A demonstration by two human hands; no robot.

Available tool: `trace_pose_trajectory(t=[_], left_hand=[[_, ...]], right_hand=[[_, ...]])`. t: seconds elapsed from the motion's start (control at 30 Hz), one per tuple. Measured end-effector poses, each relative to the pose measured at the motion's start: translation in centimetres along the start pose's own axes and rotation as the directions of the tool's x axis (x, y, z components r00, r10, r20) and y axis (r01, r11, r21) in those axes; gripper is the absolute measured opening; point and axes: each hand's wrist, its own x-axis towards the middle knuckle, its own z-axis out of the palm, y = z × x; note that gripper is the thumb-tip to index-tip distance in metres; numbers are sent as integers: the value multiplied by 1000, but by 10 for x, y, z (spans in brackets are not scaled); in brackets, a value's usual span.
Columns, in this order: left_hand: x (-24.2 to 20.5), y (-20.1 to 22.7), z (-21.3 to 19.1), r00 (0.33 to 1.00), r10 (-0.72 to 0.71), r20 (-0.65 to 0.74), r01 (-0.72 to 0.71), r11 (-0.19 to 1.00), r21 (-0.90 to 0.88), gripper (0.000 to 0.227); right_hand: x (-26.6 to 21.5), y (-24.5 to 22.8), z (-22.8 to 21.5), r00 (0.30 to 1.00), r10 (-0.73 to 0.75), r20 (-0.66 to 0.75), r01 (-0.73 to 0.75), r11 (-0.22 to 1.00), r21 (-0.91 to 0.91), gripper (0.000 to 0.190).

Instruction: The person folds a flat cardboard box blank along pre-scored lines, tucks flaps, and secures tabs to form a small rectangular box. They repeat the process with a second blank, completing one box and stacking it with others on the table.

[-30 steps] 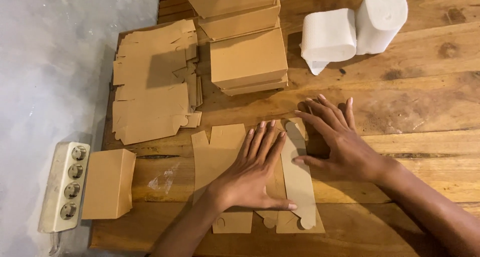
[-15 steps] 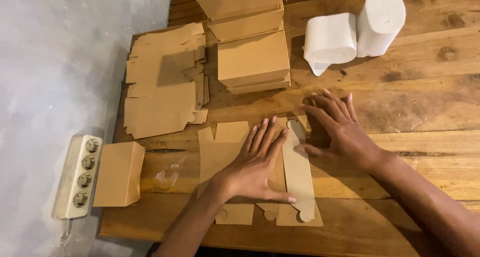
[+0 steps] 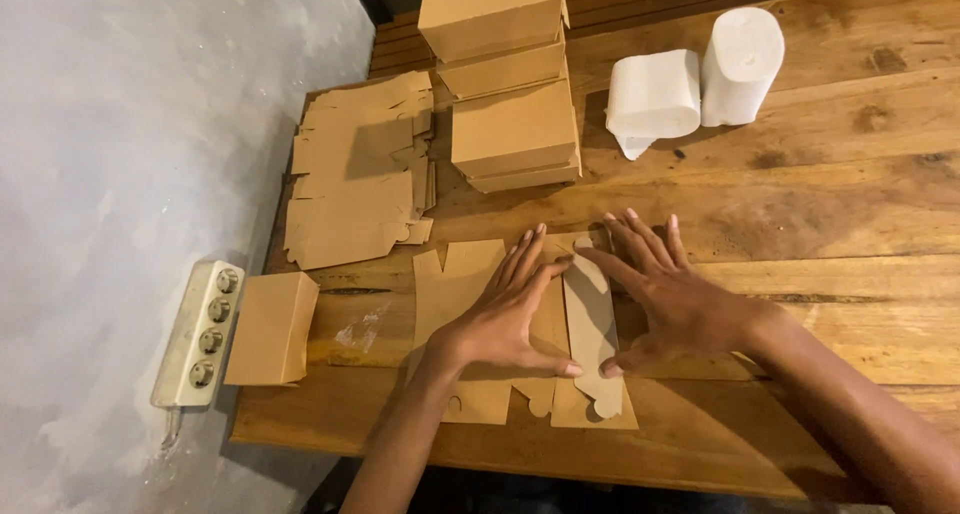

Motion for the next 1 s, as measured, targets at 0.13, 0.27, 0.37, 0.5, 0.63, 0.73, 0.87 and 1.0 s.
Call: trace_pose_trajectory(t=[0.13,0.27,0.37,0.5,0.63,0.73,0.87,1.0], left_hand=[[-5,-21,15,982,100,-161,-93,994,52,129],[-36,-24,7,902,80,-424,-55,996,70,105],[-73,-27,9,775,17,-632,0,1000,27,81],[-134,-20,40,627,-329,-707,268,942,-201,64],[-161,-8,76,657,-261,-708,175,965,-194,58],[-162,-6,91,679,-242,-694,311,950,-28,65],[-160,-3,93,640,-271,-719,349,936,-42,66],[-161,-7,99,554,-331,-764,342,927,-154,71]], right_hand=[[0,-11,-5,999,7,54,-10,999,49,148],[-2,-21,-12,995,-71,71,65,995,76,131],[-1,-20,-9,990,-129,62,121,986,115,103],[-4,-14,-4,969,-212,-125,210,977,-26,70],[-7,-15,-10,976,-203,-78,207,977,48,68],[-7,-15,-9,958,-277,-66,278,961,-7,96],[-12,-17,-11,941,-296,-163,266,946,-186,45],[-31,-34,-38,889,-329,-317,293,943,-155,9]])
